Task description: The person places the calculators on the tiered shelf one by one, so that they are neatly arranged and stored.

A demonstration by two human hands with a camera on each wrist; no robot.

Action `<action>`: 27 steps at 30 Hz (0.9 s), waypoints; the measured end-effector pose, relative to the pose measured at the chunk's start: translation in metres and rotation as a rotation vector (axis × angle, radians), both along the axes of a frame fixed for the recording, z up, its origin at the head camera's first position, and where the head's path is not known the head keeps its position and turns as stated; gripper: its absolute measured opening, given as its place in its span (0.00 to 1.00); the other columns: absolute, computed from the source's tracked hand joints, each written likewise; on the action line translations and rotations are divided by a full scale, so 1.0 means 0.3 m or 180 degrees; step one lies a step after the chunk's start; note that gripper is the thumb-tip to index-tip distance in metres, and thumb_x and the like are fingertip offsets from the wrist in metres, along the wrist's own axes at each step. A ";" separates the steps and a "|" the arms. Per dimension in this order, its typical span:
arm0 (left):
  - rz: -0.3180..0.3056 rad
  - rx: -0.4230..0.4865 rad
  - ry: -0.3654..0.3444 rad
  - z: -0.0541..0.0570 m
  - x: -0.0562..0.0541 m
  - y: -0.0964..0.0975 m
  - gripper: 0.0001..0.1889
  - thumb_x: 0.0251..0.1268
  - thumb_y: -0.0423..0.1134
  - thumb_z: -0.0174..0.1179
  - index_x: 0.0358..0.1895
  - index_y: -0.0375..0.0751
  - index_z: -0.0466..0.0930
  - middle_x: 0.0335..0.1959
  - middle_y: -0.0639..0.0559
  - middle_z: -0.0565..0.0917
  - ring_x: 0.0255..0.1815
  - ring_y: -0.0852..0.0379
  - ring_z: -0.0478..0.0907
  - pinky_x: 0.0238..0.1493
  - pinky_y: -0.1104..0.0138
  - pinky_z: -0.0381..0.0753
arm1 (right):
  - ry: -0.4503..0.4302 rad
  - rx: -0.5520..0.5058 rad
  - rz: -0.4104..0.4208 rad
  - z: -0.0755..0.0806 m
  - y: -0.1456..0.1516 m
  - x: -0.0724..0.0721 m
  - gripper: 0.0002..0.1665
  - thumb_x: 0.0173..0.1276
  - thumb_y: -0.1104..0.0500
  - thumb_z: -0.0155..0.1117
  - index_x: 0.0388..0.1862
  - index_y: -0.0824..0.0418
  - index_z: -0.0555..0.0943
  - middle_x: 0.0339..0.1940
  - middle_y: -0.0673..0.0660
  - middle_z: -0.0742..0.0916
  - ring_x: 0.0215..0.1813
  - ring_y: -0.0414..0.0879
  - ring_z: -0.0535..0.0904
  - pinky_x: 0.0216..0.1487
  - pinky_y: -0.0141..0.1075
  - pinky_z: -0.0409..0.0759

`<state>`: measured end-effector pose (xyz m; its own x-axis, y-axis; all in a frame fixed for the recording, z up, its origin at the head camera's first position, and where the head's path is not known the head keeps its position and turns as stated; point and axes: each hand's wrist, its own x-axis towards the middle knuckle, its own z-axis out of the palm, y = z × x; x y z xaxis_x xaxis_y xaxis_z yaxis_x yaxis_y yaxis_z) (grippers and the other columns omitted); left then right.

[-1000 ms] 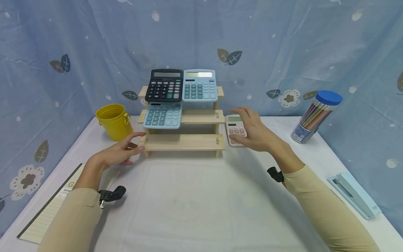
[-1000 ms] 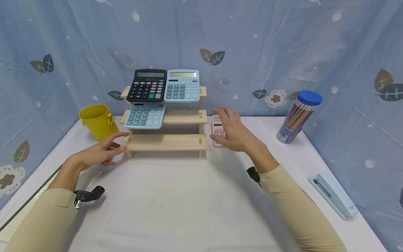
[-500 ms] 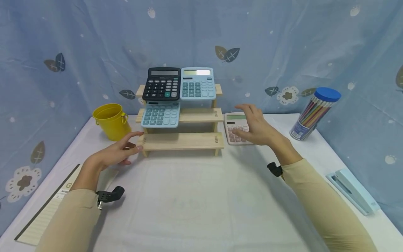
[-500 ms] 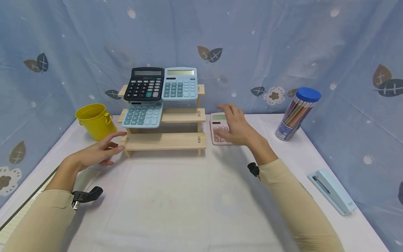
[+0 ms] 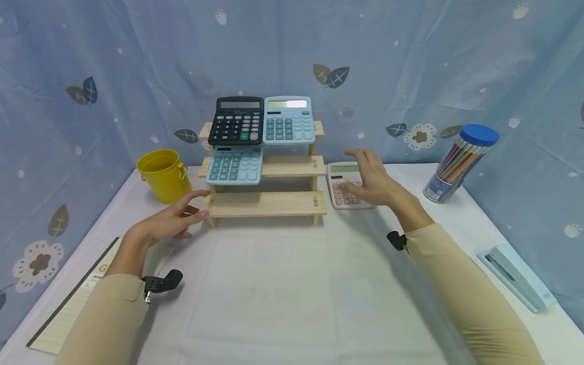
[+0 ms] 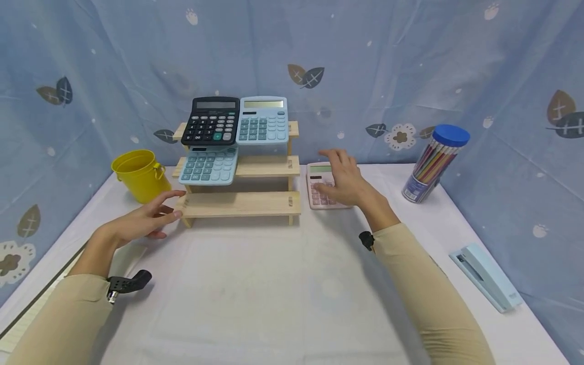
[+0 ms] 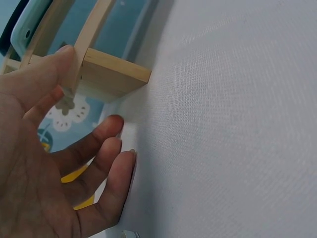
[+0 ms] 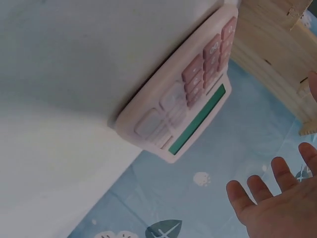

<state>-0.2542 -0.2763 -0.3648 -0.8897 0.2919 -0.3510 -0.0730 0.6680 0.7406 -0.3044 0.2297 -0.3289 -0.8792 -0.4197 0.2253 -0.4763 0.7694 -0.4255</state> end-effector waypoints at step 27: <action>0.0029 -0.0016 0.0027 0.005 0.007 0.009 0.45 0.69 0.70 0.56 0.82 0.72 0.40 0.76 0.31 0.58 0.70 0.34 0.65 0.51 0.59 0.83 | -0.0850 0.0185 -0.0662 -0.063 -0.034 -0.068 0.63 0.68 0.37 0.69 0.84 0.53 0.40 0.81 0.71 0.48 0.77 0.75 0.46 0.68 0.73 0.59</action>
<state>-0.2522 -0.2736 -0.3635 -0.8953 0.2820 -0.3449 -0.0728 0.6712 0.7377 -0.3249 0.2196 -0.3478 -0.9721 -0.2305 -0.0435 -0.1842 0.8650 -0.4667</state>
